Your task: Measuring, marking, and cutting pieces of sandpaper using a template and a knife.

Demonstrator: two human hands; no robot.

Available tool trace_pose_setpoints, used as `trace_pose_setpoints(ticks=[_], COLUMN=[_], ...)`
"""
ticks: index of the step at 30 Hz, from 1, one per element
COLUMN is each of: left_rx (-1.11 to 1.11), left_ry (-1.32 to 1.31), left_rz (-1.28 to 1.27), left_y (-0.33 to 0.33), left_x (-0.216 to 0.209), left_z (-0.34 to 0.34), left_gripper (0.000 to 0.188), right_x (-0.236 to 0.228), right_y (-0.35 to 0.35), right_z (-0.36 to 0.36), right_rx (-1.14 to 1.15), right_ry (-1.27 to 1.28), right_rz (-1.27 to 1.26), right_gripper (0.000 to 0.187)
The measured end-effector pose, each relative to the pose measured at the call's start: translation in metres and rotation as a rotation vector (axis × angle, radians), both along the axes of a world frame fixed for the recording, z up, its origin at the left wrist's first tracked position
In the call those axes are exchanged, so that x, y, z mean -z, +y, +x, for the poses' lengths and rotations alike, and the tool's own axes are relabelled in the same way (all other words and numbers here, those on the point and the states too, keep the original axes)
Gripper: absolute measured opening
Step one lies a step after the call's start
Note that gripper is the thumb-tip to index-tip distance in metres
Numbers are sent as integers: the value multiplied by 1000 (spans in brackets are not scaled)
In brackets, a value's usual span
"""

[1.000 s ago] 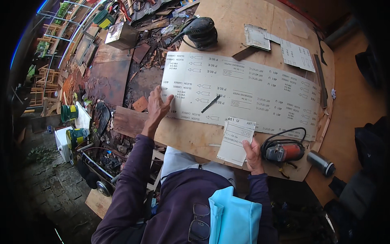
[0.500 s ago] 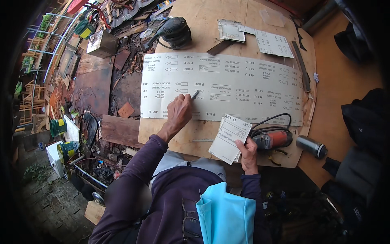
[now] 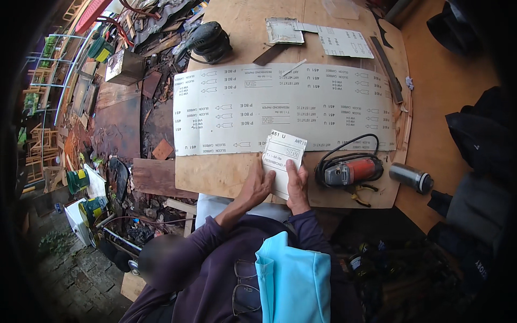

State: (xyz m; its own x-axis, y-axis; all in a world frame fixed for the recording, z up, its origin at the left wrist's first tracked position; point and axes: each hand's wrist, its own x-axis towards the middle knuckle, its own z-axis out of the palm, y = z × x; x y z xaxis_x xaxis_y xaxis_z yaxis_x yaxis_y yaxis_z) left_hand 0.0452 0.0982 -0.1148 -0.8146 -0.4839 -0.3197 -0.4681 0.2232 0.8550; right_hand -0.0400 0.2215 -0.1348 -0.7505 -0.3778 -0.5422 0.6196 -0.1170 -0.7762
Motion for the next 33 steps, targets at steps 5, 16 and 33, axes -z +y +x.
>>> trace_pose_setpoints(ticks=[5,16,33], left_rx=[-309,-193,-279], left_ry=[-29,-219,-207], left_rz=[491,494,681], left_y=[-33,-33,-23], left_x=[-1,-24,-21], left_z=[7,38,54], left_gripper=[28,27,22], right_x=[-3,8,7], right_y=[-1,14,15], right_z=[-8,-14,-8], right_rx=[-63,39,-32], right_ry=[2,-180,-67], right_rz=[-15,-89,93], right_gripper=[47,40,32])
